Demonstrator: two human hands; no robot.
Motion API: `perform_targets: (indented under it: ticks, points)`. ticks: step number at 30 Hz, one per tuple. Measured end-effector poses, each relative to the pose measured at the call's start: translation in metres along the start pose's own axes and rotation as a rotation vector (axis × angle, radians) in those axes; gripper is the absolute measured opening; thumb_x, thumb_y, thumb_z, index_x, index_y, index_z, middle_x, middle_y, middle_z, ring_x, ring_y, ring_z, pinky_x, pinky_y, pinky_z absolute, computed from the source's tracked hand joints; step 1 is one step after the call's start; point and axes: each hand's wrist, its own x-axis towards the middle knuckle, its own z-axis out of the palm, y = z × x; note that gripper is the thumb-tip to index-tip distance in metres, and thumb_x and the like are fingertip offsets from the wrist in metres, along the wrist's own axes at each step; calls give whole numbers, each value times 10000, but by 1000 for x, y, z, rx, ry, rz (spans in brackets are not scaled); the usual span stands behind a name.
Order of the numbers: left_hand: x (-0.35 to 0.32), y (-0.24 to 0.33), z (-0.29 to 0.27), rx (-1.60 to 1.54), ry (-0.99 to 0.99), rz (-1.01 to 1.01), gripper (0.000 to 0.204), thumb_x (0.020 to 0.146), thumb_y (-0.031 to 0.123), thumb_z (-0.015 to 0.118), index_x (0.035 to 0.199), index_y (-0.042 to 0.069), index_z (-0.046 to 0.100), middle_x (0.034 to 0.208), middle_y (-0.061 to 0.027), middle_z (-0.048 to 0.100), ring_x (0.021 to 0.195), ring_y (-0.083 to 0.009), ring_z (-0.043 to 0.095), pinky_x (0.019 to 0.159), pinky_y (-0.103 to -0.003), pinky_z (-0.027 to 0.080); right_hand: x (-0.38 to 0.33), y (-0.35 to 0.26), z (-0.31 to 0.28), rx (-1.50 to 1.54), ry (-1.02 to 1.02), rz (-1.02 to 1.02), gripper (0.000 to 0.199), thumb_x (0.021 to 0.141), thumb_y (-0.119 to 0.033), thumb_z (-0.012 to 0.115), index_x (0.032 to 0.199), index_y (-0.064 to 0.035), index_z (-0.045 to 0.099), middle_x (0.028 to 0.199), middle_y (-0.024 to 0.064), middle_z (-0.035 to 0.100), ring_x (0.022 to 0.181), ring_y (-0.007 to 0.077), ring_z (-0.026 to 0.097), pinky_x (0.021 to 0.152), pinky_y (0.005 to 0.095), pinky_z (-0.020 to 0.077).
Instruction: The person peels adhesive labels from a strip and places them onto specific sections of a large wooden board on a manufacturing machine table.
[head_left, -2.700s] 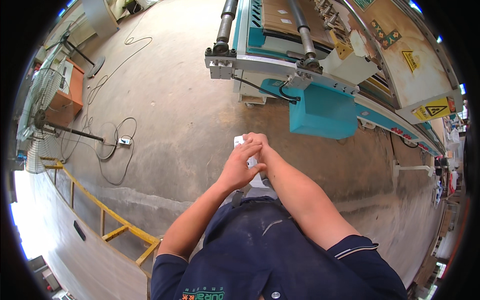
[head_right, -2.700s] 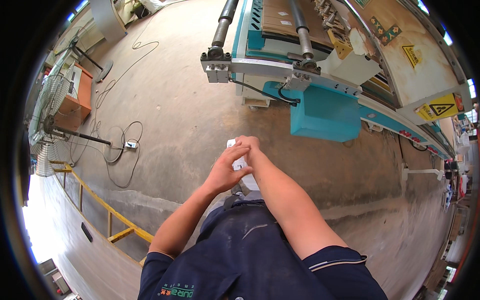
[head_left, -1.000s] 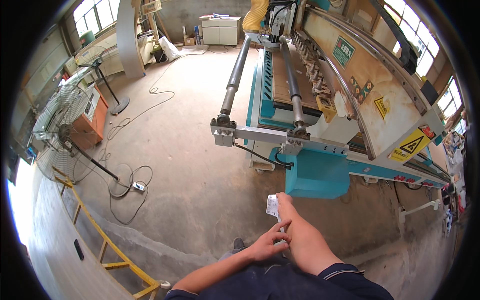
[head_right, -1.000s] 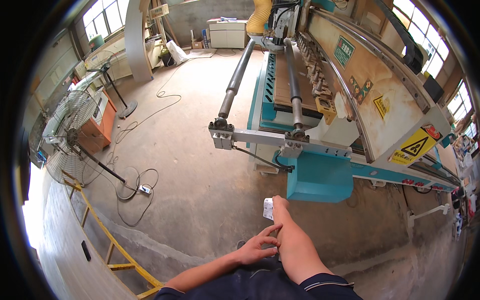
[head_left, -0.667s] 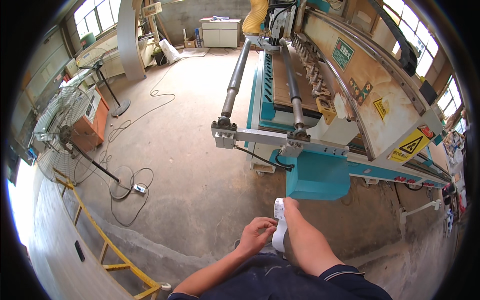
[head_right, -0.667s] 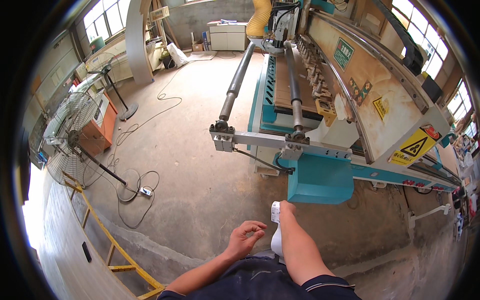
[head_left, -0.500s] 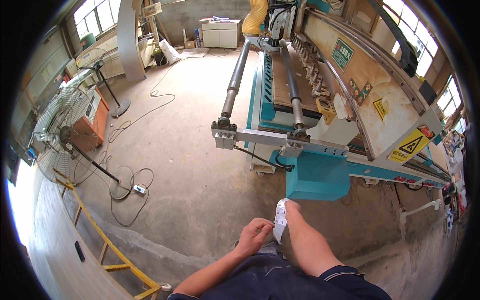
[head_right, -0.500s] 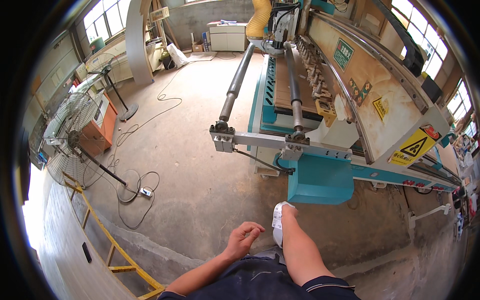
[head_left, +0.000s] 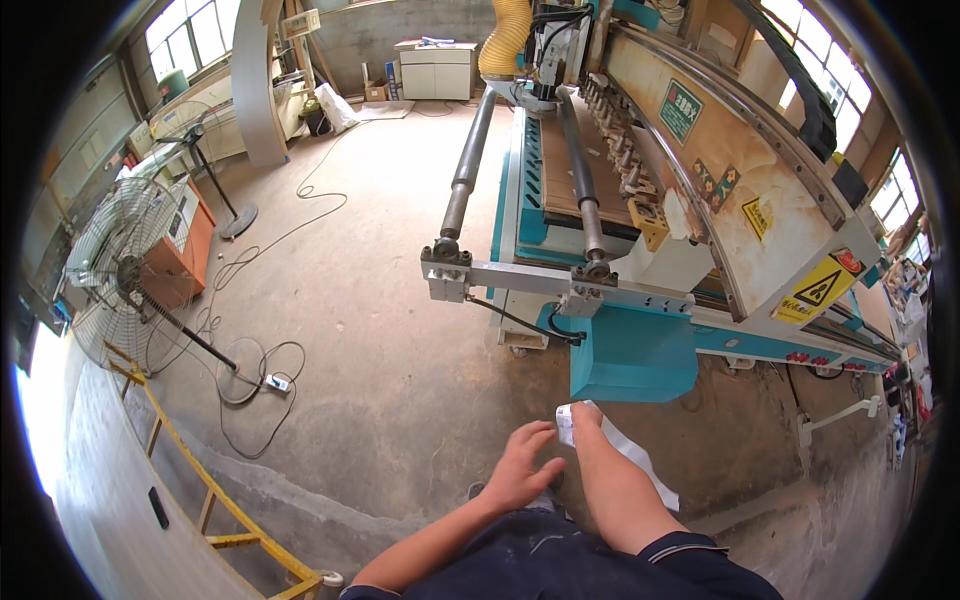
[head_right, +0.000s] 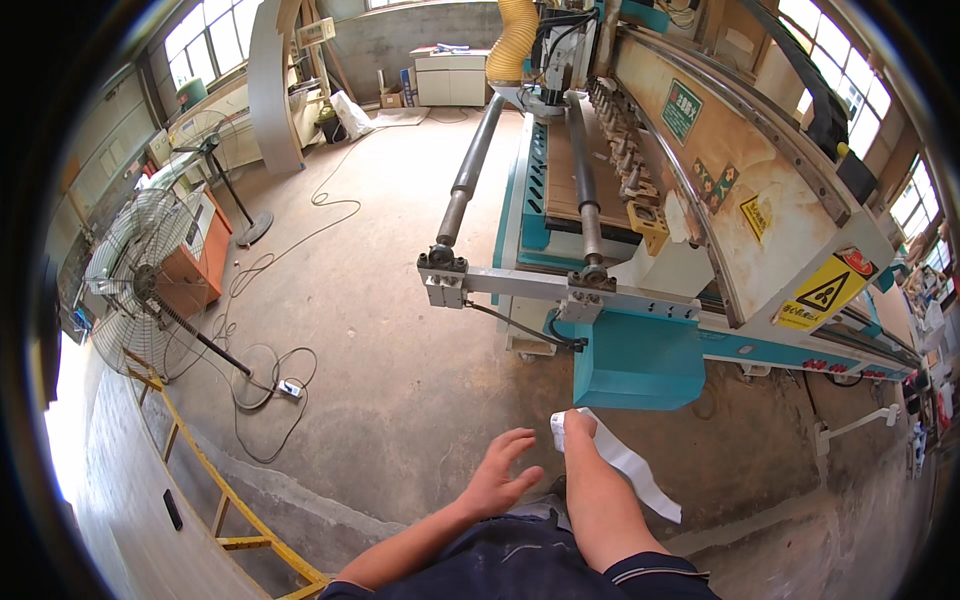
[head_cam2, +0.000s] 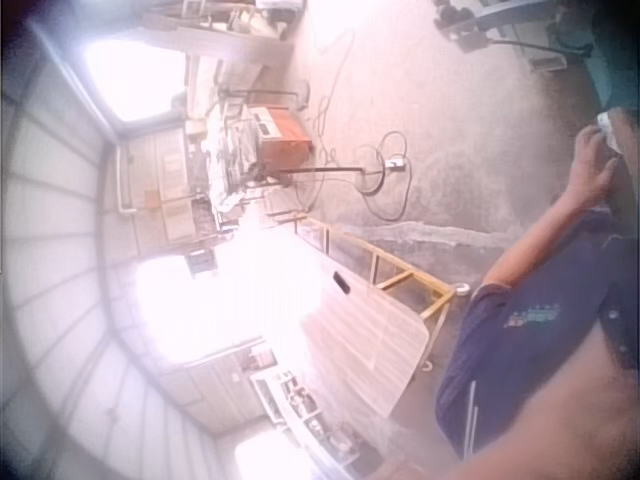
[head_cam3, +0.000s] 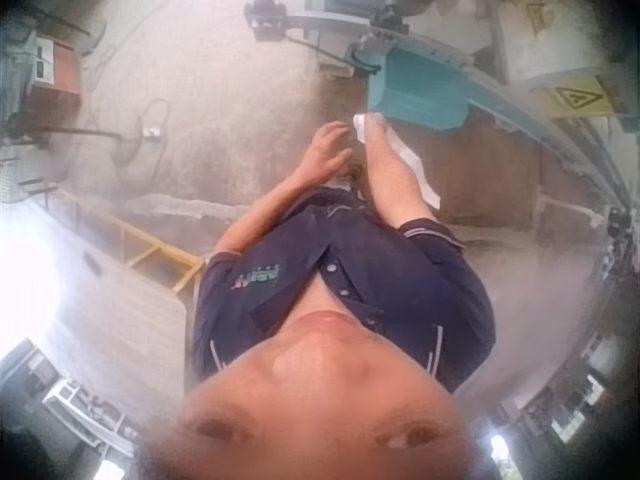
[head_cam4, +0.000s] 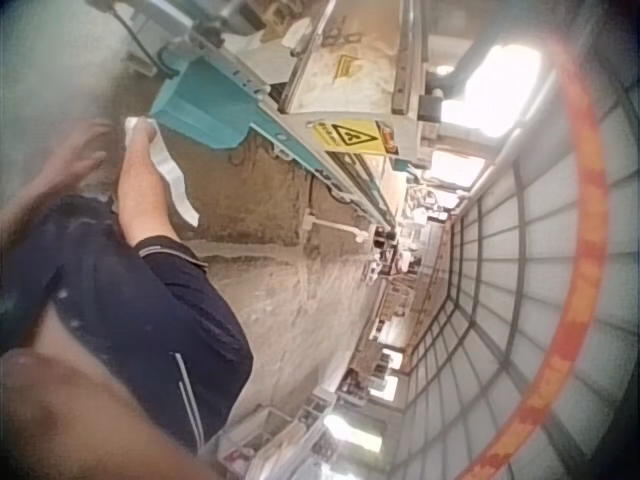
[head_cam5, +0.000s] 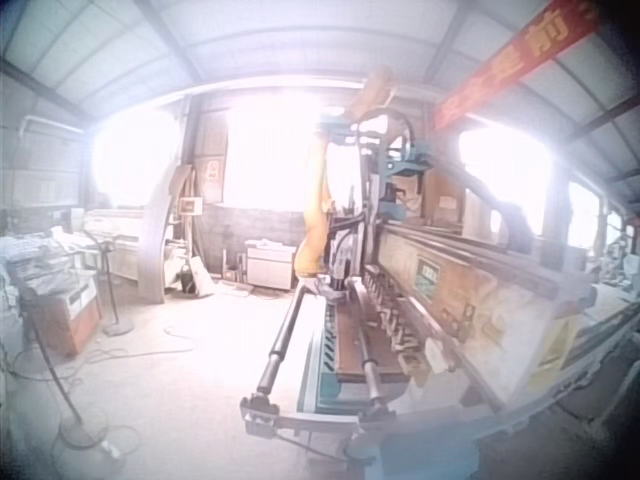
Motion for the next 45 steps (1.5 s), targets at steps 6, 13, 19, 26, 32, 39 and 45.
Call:
perform_targets:
  ticks: [6,13,19,26,32,39,45]
  points:
    - [23,67,23,-257,-489,531,558,886,340,427,1289,-34,334,1399,-223,205,1287,-382,213,1050,-419,196,-20,-14,-4,0,-37,-13,424,676,-161,586,1023,81,555,1023,205,600,929,303,601,764,363,474]
    - [-3,-81,-5,619,-768,-144,558,810,399,548,1176,-13,461,1287,-209,398,1248,-354,306,1018,-425,274,-31,-45,-44,43,2,-76,463,689,-178,573,1049,111,536,1037,221,592,953,314,591,799,367,467]
    - [42,49,8,-161,-440,336,501,874,315,486,1244,-13,408,1362,-185,322,1266,-345,294,1038,-409,249,-10,-19,-36,-278,10,-63,455,696,-189,581,1033,114,547,1075,243,572,1025,318,557,848,375,444]
    - [21,-36,20,436,-559,226,517,834,384,500,1231,55,456,1305,-135,418,1243,-310,330,1003,-416,279,28,-5,-25,-188,-41,-185,462,675,-221,599,995,111,568,1058,262,573,1000,331,568,844,372,445]
    - [-161,-211,-55,573,-639,-786,437,767,445,546,1008,89,624,1045,-142,605,1011,-310,548,874,-401,416,32,1,-85,-576,-5,-338,434,689,-248,625,970,81,592,1007,264,590,971,355,575,822,384,452]
    - [-411,-315,-28,243,225,-1375,359,743,350,507,797,27,655,825,-181,633,819,-304,612,715,-374,471,18,98,-146,-879,-125,-428,409,686,-298,641,864,70,632,932,263,602,918,375,583,817,402,453]
    - [-382,-290,19,5,165,-1418,388,739,365,541,886,27,660,791,-146,650,777,-245,627,742,-328,473,7,123,-158,-1002,-238,-485,392,690,-310,621,854,45,642,893,242,614,882,372,593,784,411,463]
